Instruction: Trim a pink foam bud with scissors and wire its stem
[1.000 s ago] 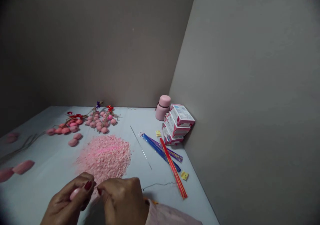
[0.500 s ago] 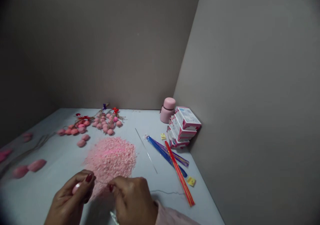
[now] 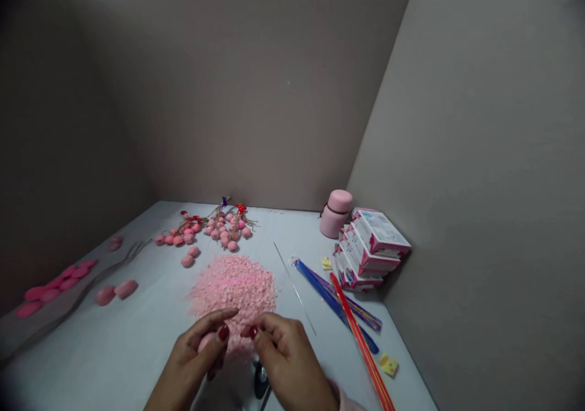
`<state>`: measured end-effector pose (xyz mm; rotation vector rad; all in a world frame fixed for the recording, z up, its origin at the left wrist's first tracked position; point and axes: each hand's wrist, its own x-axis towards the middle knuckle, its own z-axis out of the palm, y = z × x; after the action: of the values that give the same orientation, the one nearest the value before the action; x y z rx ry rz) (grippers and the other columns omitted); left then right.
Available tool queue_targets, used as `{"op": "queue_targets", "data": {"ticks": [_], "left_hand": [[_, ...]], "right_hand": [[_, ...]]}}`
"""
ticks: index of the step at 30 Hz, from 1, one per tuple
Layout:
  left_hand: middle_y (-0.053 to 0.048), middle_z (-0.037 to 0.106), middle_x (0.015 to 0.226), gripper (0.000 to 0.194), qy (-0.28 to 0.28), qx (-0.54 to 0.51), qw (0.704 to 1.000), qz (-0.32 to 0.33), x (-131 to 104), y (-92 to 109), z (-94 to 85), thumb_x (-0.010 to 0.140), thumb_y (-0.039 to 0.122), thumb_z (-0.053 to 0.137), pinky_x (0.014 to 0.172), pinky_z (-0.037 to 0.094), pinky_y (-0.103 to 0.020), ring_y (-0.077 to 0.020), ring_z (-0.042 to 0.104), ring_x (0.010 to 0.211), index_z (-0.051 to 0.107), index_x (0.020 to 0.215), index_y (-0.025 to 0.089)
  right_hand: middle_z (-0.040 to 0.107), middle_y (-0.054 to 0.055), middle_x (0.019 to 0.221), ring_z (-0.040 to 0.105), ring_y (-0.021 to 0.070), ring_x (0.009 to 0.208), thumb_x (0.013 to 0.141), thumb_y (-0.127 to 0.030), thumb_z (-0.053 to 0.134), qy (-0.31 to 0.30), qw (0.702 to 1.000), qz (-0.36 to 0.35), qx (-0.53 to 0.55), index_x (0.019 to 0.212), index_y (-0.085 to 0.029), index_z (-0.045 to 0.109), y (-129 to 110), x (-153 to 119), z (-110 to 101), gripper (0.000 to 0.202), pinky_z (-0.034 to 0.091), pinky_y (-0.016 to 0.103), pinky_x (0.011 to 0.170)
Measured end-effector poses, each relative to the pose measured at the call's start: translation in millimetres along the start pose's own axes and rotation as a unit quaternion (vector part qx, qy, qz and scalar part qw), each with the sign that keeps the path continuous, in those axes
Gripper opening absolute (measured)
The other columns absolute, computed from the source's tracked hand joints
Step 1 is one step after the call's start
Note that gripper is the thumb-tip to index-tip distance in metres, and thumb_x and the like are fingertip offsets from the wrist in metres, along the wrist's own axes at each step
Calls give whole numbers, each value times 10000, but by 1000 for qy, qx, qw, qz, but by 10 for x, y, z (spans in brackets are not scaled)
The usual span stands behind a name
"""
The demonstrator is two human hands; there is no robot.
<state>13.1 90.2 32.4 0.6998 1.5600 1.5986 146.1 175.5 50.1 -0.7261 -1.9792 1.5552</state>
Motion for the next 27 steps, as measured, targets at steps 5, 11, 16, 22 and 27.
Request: {"op": "queue_targets", "data": {"ticks": [5,11,16,22,27], "left_hand": [[66,401,426,379,-1,-17,1000,-14,19,-62,-18,714,496,636,432,257,-216,-85,350,418,612,561,150],[54,461,407,400,0,-89,995,-44,17,-102,-47,670,532,667,424,233,-212,-78,340,390,648,652,133],[77,422,406,395,2,-70,997,-36,20,-120,2,680,544,647,402,231,-207,-78,314,373,632,668,150],[17,553,517,296,8,-25,1000,18,-3,-104,70,658,413,714,501,336,-233,-123,437,506,625,533,160],[53,468,488,291,16,-3,1000,23,7,-63,17,724,391,651,481,290,-231,-113,377,484,576,538,179]], "right_hand": [[543,-20,585,528,125,552,885,-397,511,-21,999,1,48,859,-163,682,52,-37,109,291,428,211,540],[475,-43,547,425,81,460,852,-447,538,-92,992,28,82,759,-159,681,94,-6,130,336,359,159,441],[643,19,632,609,163,634,870,-254,453,-54,994,-34,-94,731,-164,680,60,-4,125,281,455,226,593],[675,28,648,636,149,568,910,-218,349,-28,954,-92,-285,766,-188,622,131,-80,161,311,408,196,536],[668,32,628,648,158,543,896,-168,306,-35,910,-140,-390,750,-192,591,120,-113,142,321,361,219,494]]}}
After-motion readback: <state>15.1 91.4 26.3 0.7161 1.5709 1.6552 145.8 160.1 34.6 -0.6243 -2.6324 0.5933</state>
